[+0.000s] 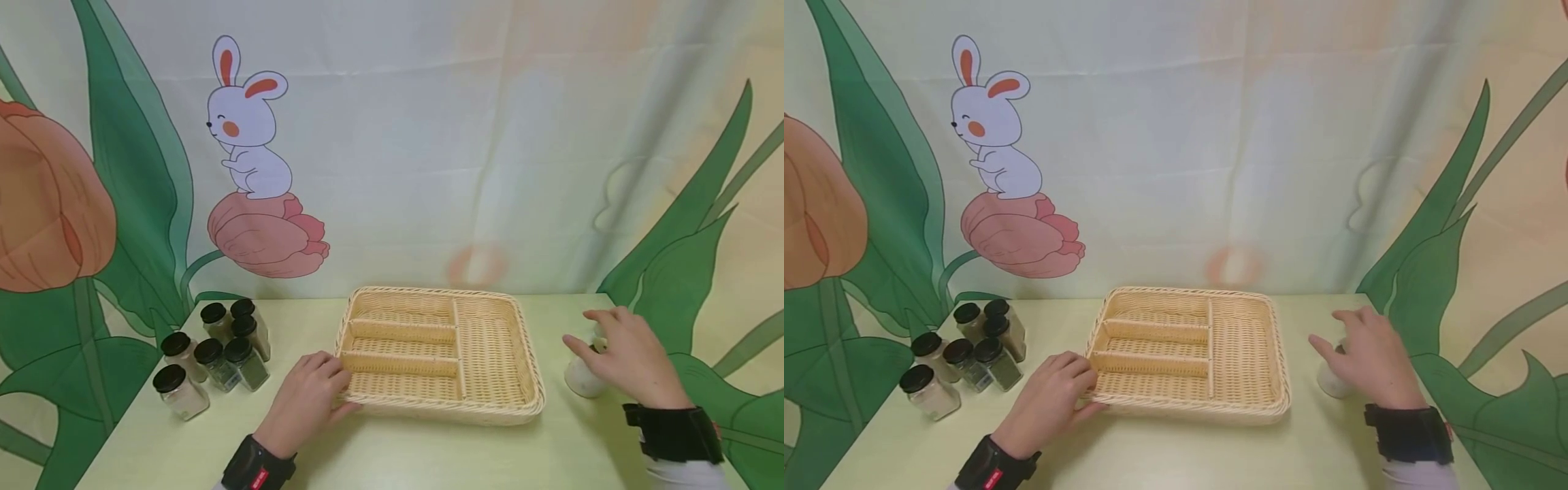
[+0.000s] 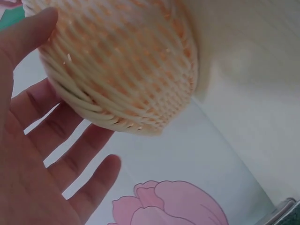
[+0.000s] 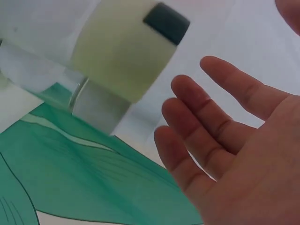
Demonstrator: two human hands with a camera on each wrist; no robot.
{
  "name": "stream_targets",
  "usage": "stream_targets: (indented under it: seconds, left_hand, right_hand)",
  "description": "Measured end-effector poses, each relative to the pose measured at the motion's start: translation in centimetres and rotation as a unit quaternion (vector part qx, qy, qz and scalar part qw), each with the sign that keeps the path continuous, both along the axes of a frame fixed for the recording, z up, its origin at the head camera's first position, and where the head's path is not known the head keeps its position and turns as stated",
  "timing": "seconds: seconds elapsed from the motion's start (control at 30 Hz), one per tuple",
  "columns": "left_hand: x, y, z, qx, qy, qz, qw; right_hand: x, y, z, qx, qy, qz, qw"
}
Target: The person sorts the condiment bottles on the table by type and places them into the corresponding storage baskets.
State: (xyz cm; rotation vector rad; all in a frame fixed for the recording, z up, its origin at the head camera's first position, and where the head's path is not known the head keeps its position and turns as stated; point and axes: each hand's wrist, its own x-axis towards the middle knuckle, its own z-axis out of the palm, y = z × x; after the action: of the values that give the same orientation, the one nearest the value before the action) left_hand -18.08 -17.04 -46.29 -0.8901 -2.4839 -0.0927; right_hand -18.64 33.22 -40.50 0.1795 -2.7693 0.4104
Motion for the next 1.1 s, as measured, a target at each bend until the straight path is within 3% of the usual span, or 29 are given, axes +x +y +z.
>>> stream_targets:
  seconds: [0.23,0.5,0.87,1.1]
  left_hand:
    - [0.7,0.1,0.9,-0.037,-0.006,0.009,0.9993]
    - [1.7,0.3,1.9,-0.071,-0.049,0.018,0.9961]
    - [2.1,0.3,2.1,-0.065,-0.070,0.014,0.9953]
    - [2.1,0.4,2.0,-0.063,-0.073,0.010,0.9953]
  right_hand:
    - [0.2,0.9,0.1,0.011,-0.023,-0.009,1.000]
    - [0.2,1.6,0.3,0.018,-0.066,-0.013,0.998]
    - [0.2,2.4,-0.2,0.034,-0.132,0.000,0.991]
    - [-0.1,2.7,-0.6,0.028,-0.140,0.007,0.990]
